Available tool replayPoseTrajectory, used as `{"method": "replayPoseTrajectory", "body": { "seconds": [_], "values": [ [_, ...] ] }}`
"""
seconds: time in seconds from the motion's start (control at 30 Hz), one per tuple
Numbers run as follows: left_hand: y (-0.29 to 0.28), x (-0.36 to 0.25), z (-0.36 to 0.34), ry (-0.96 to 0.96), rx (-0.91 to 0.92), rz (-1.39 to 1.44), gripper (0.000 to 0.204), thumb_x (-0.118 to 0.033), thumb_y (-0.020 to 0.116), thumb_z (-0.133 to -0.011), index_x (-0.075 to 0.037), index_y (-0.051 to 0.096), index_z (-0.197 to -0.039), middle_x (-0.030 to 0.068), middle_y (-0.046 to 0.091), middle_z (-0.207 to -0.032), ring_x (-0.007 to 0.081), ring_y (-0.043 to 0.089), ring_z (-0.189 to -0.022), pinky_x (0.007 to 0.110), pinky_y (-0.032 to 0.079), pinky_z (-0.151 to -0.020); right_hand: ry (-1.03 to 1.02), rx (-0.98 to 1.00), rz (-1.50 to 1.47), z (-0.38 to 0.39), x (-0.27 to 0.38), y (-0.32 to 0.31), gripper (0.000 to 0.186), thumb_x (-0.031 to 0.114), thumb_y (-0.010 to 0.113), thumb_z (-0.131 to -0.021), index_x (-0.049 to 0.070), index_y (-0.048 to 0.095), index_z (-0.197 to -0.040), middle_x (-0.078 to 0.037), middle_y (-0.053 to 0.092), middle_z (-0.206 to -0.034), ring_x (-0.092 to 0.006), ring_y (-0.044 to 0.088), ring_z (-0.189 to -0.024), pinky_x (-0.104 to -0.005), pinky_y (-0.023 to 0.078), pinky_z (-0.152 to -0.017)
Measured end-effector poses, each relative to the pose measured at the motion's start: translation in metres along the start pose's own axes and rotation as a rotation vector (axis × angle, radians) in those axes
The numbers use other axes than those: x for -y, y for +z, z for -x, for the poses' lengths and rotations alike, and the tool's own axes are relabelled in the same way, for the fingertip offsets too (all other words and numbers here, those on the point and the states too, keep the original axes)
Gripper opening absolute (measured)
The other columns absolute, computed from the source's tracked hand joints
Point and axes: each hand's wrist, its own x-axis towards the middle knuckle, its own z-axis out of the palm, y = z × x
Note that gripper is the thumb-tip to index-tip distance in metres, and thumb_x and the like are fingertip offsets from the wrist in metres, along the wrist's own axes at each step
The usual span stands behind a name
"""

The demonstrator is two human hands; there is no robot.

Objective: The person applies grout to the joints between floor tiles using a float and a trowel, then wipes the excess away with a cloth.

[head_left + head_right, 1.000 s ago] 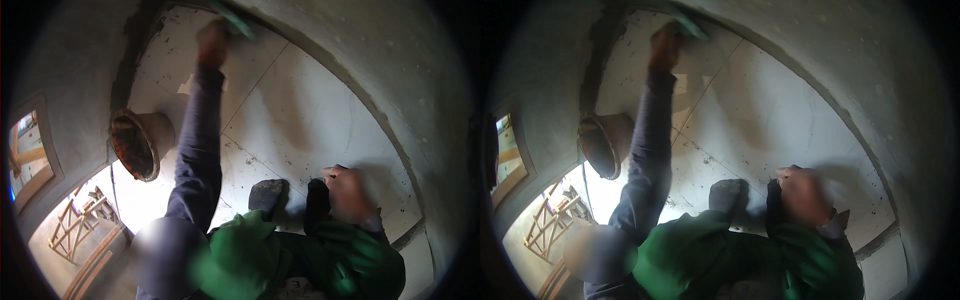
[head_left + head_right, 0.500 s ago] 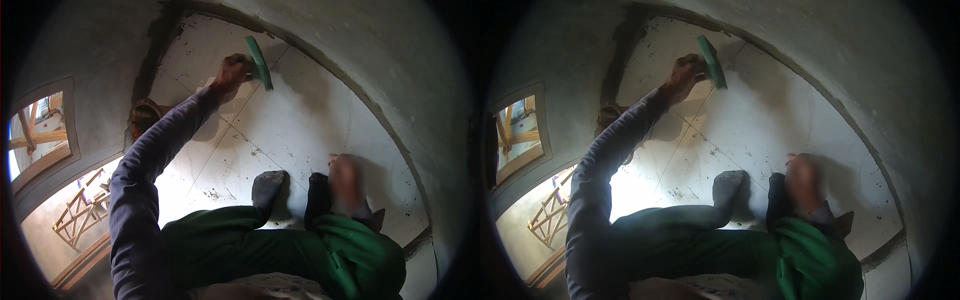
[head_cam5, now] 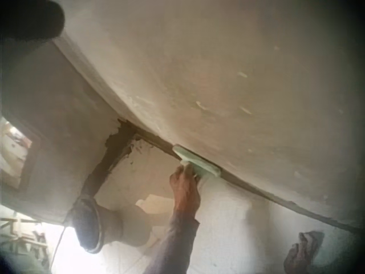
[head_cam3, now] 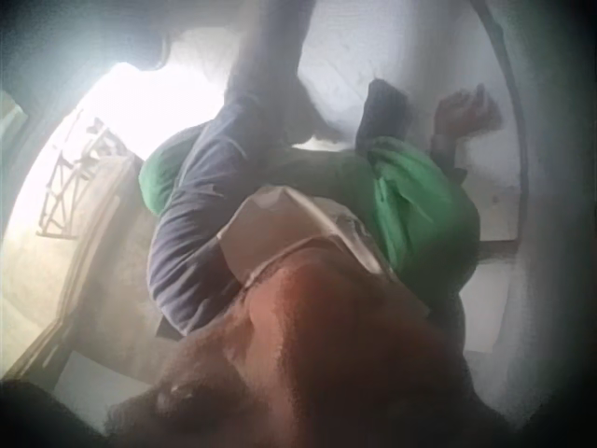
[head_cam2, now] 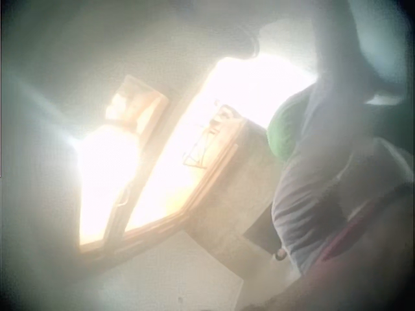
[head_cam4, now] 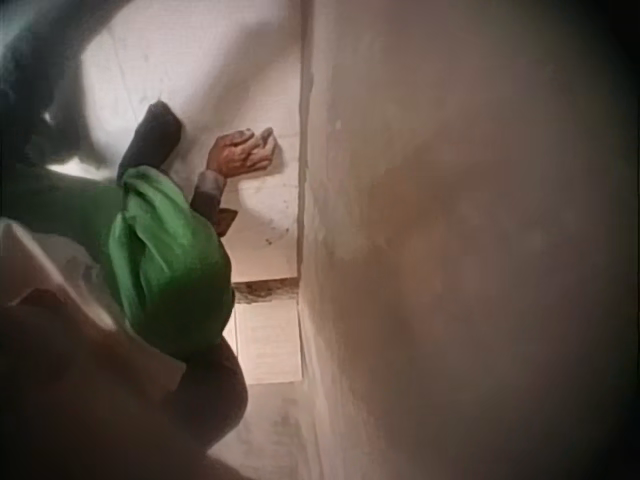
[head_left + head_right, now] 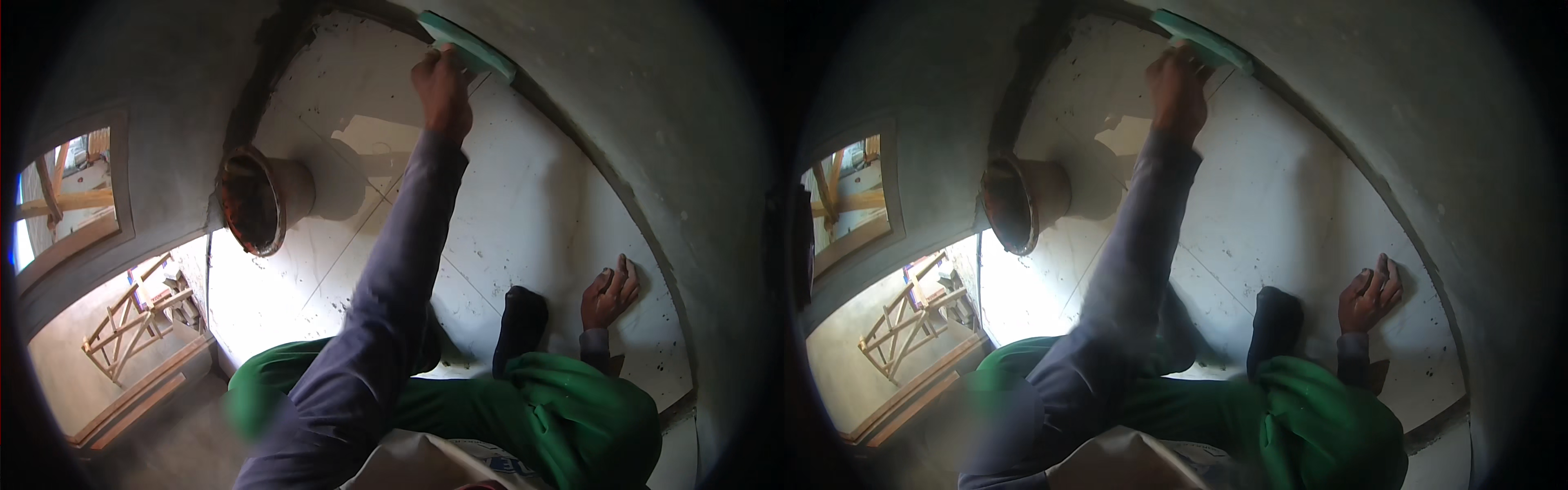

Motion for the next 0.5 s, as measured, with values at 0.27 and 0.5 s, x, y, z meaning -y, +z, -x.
{"method": "replayPoseTrajectory", "body": {
  "seconds": [0.27,0.5],
  "values": [
    [-0.141,-0.025,-0.106,0.520,0.005,-0.633,0.016,-0.016,0.074,-0.096,-0.001,0.072,-0.102,0.0071,0.071,-0.087,0.0215,0.069,-0.077,0.038,0.059,-0.071,0.028,0.035,-0.004,-0.003,0.010,0.002,0.043,0.012,0.059,-0.098,0.002,0.067,-0.139,-0.018,0.062,-0.139,-0.0378,0.057,-0.127,-0.0524,0.042,-0.110],
    [-0.172,-0.028,-0.198,0.947,0.301,-1.034,0.023,-0.011,0.079,-0.089,-0.007,0.074,-0.111,0.0095,0.074,-0.106,0.0248,0.073,-0.092,0.038,0.061,-0.080,0.019,0.020,-0.008,-0.004,0.009,0.004,0.042,0.015,0.056,-0.100,0.002,0.067,-0.137,-0.019,0.063,-0.138,-0.0380,0.056,-0.126,-0.0532,0.041,-0.110]
  ]
}}
